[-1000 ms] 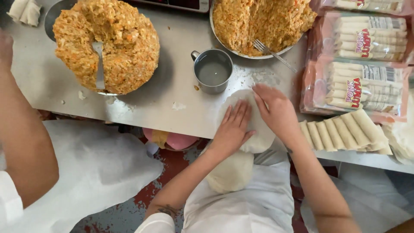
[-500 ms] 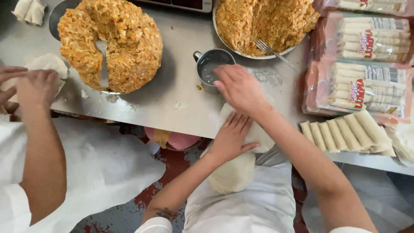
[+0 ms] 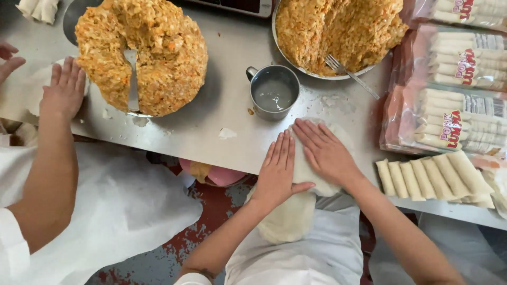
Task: Rolling lumpia (spring rolls) by placing filling on a wrapper and rolling it into a cylinder.
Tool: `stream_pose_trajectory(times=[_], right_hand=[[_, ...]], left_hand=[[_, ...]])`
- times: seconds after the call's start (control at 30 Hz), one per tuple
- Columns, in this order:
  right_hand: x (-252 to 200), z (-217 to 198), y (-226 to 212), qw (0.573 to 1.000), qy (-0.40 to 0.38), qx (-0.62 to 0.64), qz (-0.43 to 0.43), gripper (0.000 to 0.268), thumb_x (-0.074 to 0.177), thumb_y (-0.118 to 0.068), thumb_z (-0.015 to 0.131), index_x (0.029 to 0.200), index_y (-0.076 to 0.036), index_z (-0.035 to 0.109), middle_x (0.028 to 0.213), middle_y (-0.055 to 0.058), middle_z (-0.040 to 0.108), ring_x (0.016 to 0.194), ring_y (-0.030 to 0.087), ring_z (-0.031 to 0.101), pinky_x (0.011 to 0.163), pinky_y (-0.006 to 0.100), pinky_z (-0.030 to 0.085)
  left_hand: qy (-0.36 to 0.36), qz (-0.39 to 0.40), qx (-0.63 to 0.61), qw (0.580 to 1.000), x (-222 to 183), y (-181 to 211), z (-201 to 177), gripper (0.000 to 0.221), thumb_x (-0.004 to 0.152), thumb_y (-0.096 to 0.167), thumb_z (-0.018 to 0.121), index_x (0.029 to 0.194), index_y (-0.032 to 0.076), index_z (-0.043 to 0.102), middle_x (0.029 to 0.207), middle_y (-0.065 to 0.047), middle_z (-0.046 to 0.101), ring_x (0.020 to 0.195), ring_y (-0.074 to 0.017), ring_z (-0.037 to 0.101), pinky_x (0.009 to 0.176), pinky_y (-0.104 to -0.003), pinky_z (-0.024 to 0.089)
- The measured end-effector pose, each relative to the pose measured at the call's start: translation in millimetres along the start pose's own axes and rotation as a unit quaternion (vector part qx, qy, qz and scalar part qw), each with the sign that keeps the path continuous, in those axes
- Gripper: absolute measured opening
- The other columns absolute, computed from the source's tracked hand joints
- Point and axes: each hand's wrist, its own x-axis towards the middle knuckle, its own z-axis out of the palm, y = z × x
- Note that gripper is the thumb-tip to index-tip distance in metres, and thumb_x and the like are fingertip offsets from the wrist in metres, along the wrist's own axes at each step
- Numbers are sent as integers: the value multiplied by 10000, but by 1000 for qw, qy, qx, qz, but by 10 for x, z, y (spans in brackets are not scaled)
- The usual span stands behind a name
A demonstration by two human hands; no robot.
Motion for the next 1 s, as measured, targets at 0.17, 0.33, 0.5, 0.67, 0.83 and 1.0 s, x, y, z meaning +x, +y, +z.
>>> stream_pose_trajectory(times=[0.17, 0.33, 0.5, 0.67, 0.83, 1.0], right_hand=[[45, 137, 47, 999, 20, -39, 32, 609, 1106, -311, 354, 1693, -153, 318, 1740, 62, 326, 1587, 247, 305, 1307, 469, 171], [74, -87, 188, 996, -3, 42, 82, 593, 1110, -273, 331, 1676, -96, 346, 1731, 142, 320, 1586, 311, 302, 1298, 505, 167], [-379, -384, -42, 950, 102, 260, 140, 495, 1152, -190, 295, 1526, 9, 553, 1528, 273, 554, 1437, 475, 470, 1233, 550, 321], [-206, -353, 112, 981, 136, 77, 111, 448, 1051, -71, 535, 1493, -11, 586, 1504, 221, 592, 1427, 399, 527, 1248, 504, 333], [205, 18, 1327, 929, 214, -167, 252, 426, 1013, -480, 778, 1203, -192, 528, 1005, 70, 736, 925, 324, 721, 1005, 458, 487], [632, -241, 1406, 897, 164, -328, 247, 99, 938, -162, 722, 980, -218, 651, 896, -21, 731, 708, 237, 756, 592, 357, 574]], left_hand=[[2, 3, 12, 1000, 4, -12, 19, 1278, 819, 847, 497, 1620, -114, 233, 1721, -321, 185, 1629, -411, 141, 1348, -487, 53], [4, -1, 10, 1000, -5, 7, -1, 1266, 821, 832, 518, 1616, -114, 244, 1716, -319, 197, 1626, -417, 162, 1348, -498, 83], [5, -6, -14, 1000, 65, -101, -2, 1148, 811, 797, 594, 1539, -71, 409, 1629, -286, 379, 1557, -409, 344, 1301, -523, 251], [6, 48, -67, 997, 589, 17, 196, 614, 1066, 378, 546, 1557, 23, 446, 1594, -200, 461, 1532, -348, 414, 1287, -517, 289], [-37, 76, -64, 994, 610, 52, 204, 664, 1095, 363, 488, 1643, 21, 334, 1720, -193, 329, 1623, -303, 271, 1347, -473, 163], [-75, 169, -84, 979, 321, -32, 118, 1028, 920, 714, 560, 1670, 68, 280, 1738, -206, 274, 1634, -348, 241, 1356, -490, 151]])
